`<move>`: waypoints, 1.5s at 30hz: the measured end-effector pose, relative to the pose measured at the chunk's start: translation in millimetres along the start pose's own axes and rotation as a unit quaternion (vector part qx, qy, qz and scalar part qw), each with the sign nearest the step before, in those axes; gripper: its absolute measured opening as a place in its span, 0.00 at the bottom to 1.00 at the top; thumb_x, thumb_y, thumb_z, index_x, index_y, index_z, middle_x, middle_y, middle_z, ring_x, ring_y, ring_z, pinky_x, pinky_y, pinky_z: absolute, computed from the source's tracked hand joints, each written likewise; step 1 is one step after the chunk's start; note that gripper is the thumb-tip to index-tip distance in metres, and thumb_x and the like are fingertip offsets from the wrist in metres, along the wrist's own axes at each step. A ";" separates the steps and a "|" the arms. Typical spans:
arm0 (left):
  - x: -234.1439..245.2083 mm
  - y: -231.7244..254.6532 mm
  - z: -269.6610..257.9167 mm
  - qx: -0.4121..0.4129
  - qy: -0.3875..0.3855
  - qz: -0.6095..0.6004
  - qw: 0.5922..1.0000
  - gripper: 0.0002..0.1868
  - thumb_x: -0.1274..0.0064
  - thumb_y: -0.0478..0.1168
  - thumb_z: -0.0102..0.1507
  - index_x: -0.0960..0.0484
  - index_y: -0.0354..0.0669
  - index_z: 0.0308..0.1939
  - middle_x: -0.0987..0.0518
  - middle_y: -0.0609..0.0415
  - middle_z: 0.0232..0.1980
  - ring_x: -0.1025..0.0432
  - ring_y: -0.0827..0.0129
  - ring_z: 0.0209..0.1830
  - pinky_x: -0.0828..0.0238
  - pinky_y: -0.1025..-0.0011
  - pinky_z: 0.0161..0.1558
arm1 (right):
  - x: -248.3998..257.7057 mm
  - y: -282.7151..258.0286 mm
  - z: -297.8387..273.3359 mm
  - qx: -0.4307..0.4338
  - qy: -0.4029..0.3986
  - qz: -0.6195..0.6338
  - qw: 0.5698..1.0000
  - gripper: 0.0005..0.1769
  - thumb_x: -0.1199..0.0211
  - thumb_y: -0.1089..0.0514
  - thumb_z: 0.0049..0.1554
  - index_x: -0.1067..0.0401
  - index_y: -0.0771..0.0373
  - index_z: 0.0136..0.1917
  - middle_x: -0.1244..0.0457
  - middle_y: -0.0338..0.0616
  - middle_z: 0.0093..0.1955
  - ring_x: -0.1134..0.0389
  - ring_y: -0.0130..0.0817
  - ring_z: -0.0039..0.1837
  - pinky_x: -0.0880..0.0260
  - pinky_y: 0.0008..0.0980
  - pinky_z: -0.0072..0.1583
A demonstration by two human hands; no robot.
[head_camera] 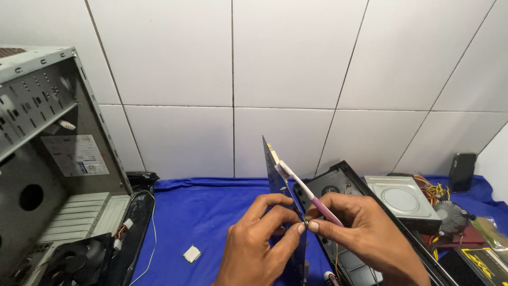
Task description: The person cleans a computer motherboard using a toothbrush. They scrub various components, including the edges, slots, and surface areas, while holding the board on a blue cloth. The person also briefly handles a small red and black electronic component.
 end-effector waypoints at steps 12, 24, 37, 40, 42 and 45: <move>-2.1 6.9 -1.9 -0.076 -0.009 -0.004 0.997 0.05 0.47 0.40 0.66 0.19 0.45 0.38 0.21 0.58 0.44 0.22 0.71 0.36 0.26 0.71 0.32 | 1.8 4.6 0.2 0.037 0.002 -0.026 0.999 0.06 0.24 0.63 0.53 0.19 0.66 0.37 0.41 0.37 0.30 0.42 0.27 0.35 0.42 0.29 0.38; -3.3 10.2 -1.6 -0.069 0.026 -0.005 0.997 0.01 0.43 0.37 0.62 0.19 0.45 0.35 0.20 0.57 0.42 0.21 0.74 0.31 0.20 0.76 0.33 | -2.1 9.6 3.3 0.050 -0.019 0.028 0.998 0.05 0.25 0.66 0.54 0.20 0.68 0.37 0.44 0.37 0.30 0.46 0.27 0.34 0.47 0.28 0.36; -5.6 13.8 -2.7 -0.088 0.044 0.013 0.995 0.02 0.44 0.36 0.62 0.21 0.46 0.36 0.20 0.59 0.43 0.21 0.72 0.36 0.26 0.74 0.33 | 1.0 10.0 2.9 0.056 -0.006 0.007 0.998 0.08 0.26 0.67 0.53 0.22 0.66 0.35 0.44 0.36 0.29 0.46 0.27 0.34 0.47 0.28 0.36; -4.0 14.9 -1.0 -0.097 0.034 0.005 0.995 0.02 0.44 0.36 0.63 0.21 0.45 0.36 0.20 0.57 0.43 0.22 0.73 0.34 0.24 0.75 0.32 | -1.0 8.3 2.8 0.056 -0.007 0.015 0.998 0.07 0.26 0.68 0.52 0.22 0.66 0.34 0.40 0.37 0.30 0.43 0.27 0.35 0.45 0.28 0.38; -2.0 14.9 0.2 -0.100 0.034 0.002 0.994 0.03 0.43 0.35 0.61 0.21 0.45 0.36 0.21 0.56 0.42 0.22 0.70 0.35 0.25 0.72 0.37 | -3.2 9.9 3.2 0.033 -0.004 0.025 0.999 0.05 0.26 0.68 0.52 0.21 0.67 0.37 0.39 0.38 0.32 0.43 0.27 0.36 0.43 0.27 0.39; 5.7 7.9 2.0 -0.028 0.003 -0.025 0.999 0.03 0.42 0.34 0.58 0.20 0.47 0.32 0.21 0.60 0.37 0.23 0.74 0.32 0.22 0.77 0.39 | -12.5 12.0 6.3 0.044 -0.032 -0.040 0.998 0.08 0.24 0.63 0.53 0.23 0.61 0.37 0.42 0.34 0.31 0.45 0.25 0.36 0.45 0.26 0.38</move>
Point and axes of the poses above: each hand's wrist, its own z-axis towards the middle knuckle, its own x-axis out of the back of the hand, y = z × x, the point moved 5 cm from there along z, towards the middle knuckle
